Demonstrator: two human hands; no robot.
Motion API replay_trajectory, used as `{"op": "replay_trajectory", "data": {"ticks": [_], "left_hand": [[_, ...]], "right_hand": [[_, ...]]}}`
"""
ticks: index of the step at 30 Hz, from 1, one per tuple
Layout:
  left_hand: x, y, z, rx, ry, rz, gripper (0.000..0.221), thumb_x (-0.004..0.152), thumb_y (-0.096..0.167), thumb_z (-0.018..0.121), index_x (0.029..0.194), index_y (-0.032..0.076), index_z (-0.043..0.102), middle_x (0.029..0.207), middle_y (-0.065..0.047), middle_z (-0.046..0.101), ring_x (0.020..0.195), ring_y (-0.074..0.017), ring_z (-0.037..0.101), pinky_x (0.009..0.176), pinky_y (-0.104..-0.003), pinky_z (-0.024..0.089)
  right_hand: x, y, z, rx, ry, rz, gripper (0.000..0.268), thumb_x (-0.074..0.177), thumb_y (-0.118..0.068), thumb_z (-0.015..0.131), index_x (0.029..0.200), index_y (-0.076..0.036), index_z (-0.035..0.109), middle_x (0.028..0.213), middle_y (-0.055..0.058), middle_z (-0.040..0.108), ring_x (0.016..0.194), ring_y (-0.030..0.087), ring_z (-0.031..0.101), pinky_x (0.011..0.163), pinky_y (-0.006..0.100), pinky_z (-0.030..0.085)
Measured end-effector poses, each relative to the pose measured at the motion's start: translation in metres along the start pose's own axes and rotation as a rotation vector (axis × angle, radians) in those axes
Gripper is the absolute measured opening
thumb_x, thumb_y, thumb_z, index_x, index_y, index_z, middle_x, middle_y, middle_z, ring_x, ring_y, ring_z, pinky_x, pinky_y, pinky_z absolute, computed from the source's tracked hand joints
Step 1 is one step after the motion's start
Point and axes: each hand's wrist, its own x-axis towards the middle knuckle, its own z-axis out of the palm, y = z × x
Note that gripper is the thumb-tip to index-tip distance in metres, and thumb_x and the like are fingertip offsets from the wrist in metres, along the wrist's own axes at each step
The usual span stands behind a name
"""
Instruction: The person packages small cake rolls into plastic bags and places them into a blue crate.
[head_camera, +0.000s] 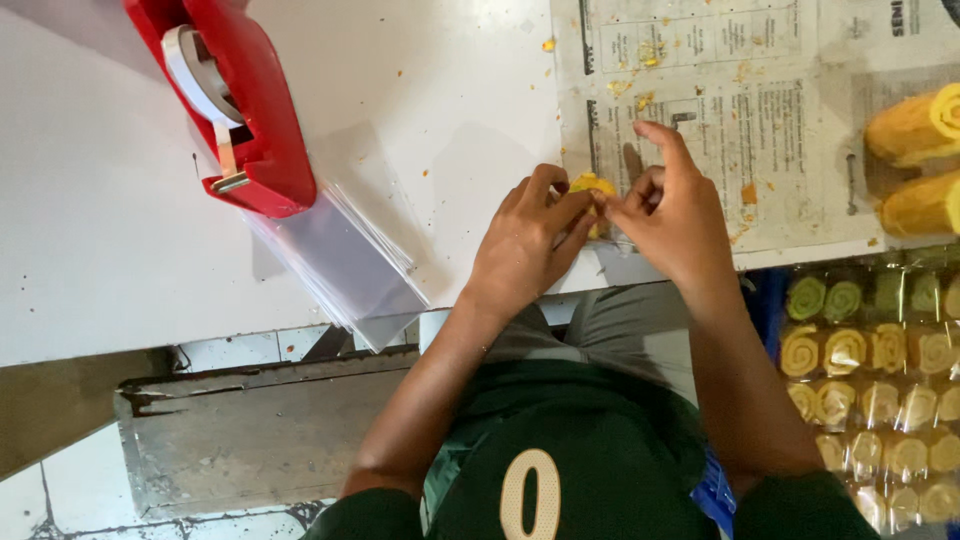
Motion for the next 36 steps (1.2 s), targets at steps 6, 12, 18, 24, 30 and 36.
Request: {"op": "replay_trajectory", "data": {"ticks": [6, 12, 18, 24, 30, 36], "left_hand": [[0.0, 0.002, -0.003, -0.018, -0.052, -0.048, 0.019, 0.094, 0.014, 0.07, 0.109, 0.002, 0.075, 0.103, -0.015, 0.057, 0.079, -0.0309, 0.068, 0.074, -0.042, 0.056], [0.004, 0.01, -0.007, -0.014, -0.037, -0.058, 0.019, 0.092, 0.011, 0.073, 0.109, 0.002, 0.075, 0.104, -0.014, 0.057, 0.077, -0.0307, 0.068, 0.072, -0.043, 0.057], [0.0, 0.008, -0.003, -0.075, -0.005, -0.129, 0.028, 0.088, 0.009, 0.079, 0.114, 0.001, 0.073, 0.106, -0.015, 0.058, 0.077, -0.0316, 0.073, 0.071, -0.041, 0.062], [-0.003, 0.006, 0.002, -0.193, 0.095, -0.192, 0.042, 0.083, 0.009, 0.085, 0.121, 0.004, 0.069, 0.111, -0.016, 0.056, 0.081, -0.0368, 0.073, 0.071, -0.041, 0.064], [0.001, 0.019, 0.002, -0.409, 0.025, -0.216, 0.034, 0.085, -0.001, 0.083, 0.116, -0.006, 0.068, 0.11, -0.021, 0.053, 0.077, -0.0364, 0.071, 0.075, -0.045, 0.063], [-0.007, 0.098, 0.031, -0.575, -0.139, -0.299, 0.039, 0.097, 0.026, 0.067, 0.127, 0.003, 0.055, 0.112, -0.013, 0.062, 0.087, -0.0211, 0.072, 0.088, -0.034, 0.059]], "right_hand": [[0.002, 0.007, 0.004, 0.006, 0.14, -0.098, 0.065, 0.092, -0.004, 0.08, 0.147, 0.002, 0.047, 0.078, 0.018, 0.066, 0.065, 0.029, 0.063, 0.061, 0.039, 0.05], [-0.013, 0.019, 0.012, 0.016, 0.153, -0.08, 0.072, 0.086, -0.004, 0.084, 0.148, 0.001, 0.046, 0.086, 0.02, 0.065, 0.069, 0.032, 0.066, 0.064, 0.043, 0.054], [0.011, 0.031, 0.024, -0.017, 0.321, -0.169, 0.044, 0.098, -0.004, 0.072, 0.137, 0.002, 0.052, 0.083, 0.017, 0.063, 0.069, 0.035, 0.069, 0.059, 0.043, 0.054], [-0.035, 0.039, 0.008, -0.109, 0.141, 0.09, 0.027, 0.102, -0.031, 0.072, 0.11, -0.005, 0.073, 0.09, 0.01, 0.063, 0.076, 0.026, 0.07, 0.064, 0.037, 0.056], [-0.051, 0.056, 0.026, 0.326, 0.21, 0.037, 0.036, 0.084, -0.026, 0.077, 0.11, -0.014, 0.056, 0.1, 0.014, 0.076, 0.093, 0.042, 0.074, 0.078, 0.051, 0.057], [-0.128, 0.085, -0.053, 0.728, 0.401, 0.018, 0.027, 0.094, -0.031, 0.068, 0.115, -0.017, 0.057, 0.101, -0.002, 0.063, 0.091, 0.01, 0.063, 0.081, 0.028, 0.05]]}}
